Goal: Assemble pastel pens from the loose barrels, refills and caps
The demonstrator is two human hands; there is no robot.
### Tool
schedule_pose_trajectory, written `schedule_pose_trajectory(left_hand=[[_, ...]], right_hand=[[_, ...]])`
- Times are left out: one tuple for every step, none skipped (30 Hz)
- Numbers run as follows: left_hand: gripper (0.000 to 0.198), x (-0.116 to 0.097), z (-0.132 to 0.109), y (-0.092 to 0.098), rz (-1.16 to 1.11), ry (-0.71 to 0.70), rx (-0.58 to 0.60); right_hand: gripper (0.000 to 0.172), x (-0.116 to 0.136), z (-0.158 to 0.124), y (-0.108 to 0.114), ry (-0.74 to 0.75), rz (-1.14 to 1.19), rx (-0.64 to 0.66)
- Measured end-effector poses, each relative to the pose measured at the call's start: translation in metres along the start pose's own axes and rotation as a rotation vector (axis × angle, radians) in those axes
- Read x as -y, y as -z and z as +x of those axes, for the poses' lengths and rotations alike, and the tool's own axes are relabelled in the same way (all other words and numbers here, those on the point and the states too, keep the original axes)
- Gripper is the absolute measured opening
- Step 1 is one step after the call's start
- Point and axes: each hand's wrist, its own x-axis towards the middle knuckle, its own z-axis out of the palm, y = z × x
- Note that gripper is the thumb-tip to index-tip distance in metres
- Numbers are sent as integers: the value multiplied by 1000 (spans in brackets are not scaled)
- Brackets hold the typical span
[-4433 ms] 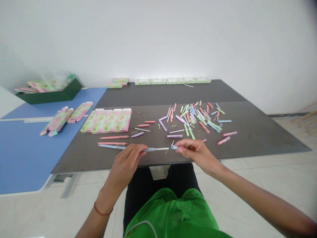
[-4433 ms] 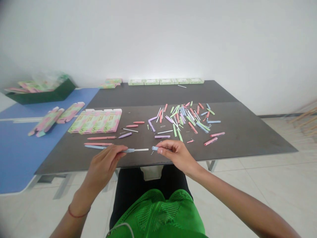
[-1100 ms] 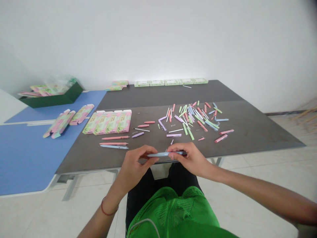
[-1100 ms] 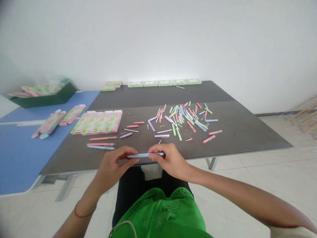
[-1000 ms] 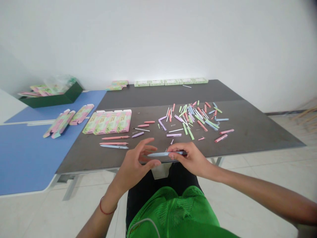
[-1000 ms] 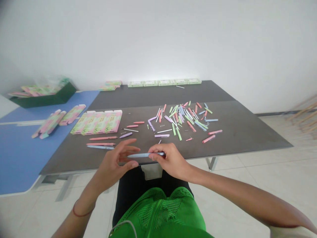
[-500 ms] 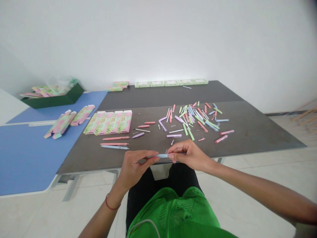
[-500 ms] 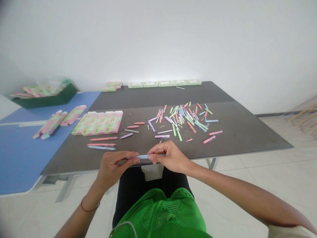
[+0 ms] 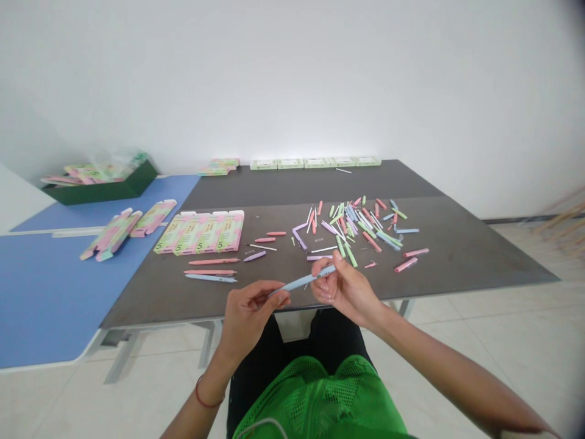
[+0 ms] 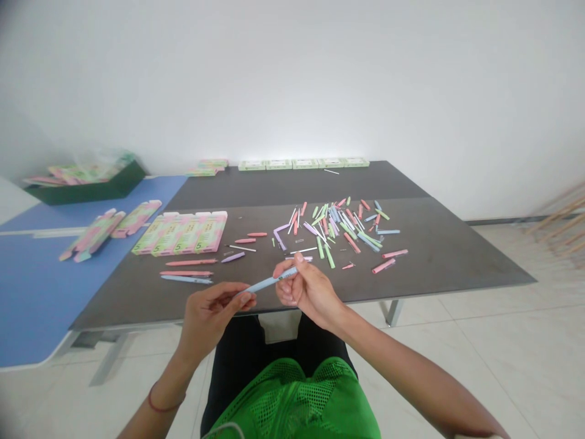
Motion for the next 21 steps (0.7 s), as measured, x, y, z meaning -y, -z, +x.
schedule_pose_trajectory(left_hand=[[20,-1,0,0,8,-6,-8],[20,-2,-1,-1,19,-13,-16],[20,-2,-1,-2,34,-21,-20],[20,-3,-2,-2,50,-30,-23],[19,-3,-3,-3,66,-40,-26],[19,-4,-4,-3,82,-51,-29],[19,-4,-5,-3,98,-64,-32],[19,-4,-5,-3,112,-76,-38],[19,-5,-6,-3,121,-87,-44],[19,-5,-7,-3,127,-97,-47],[19,-6,-7,-4,132,-104,-48],[19,-7,-7,-4,135,-111,-48],[19,-8,-8,-4,137,-115,-46],[19,-8,-8,-4,140,-119,-42],[18,-9,-8,-4,145,-123,-39],[17,-10,-7,-5,150,-126,-36],[16,-10,-7,-5,155,-130,-34],[16,-11,-7,-5,162,-135,-30],[15,-11,-6,-5,170,-140,-25],[14,-11,-6,-4,177,-146,-23],[14,-11,-6,-4,184,-148,-20]], right_hand=[[50,0,1,0,-2,7,0],[50,1,1,1,-4,12,-1],[51,1,2,1,-7,15,-4],[53,2,2,2,-12,15,-9],[55,3,1,2,-19,11,-16],[56,4,1,1,-26,5,-25],[58,5,0,1,-31,-3,-34],[59,5,-1,0,-34,-11,-42],[60,6,-2,0,-35,-18,-49],[61,6,-3,-1,-32,-26,-56],[61,6,-4,-1,-27,-35,-67],[61,6,-4,-2,-21,-46,-79],[61,5,-5,-1,-16,-57,-89],[60,4,-5,-1,-9,-66,-99],[58,3,-5,0,-2,-71,-105],[56,2,-4,1,6,-70,-107],[55,0,-4,2,12,-64,-106],[54,0,-4,2,19,-54,-101],[54,-1,-4,2,24,-45,-94],[55,-1,-4,2,27,-38,-86],[55,-1,-5,1,28,-34,-78]])
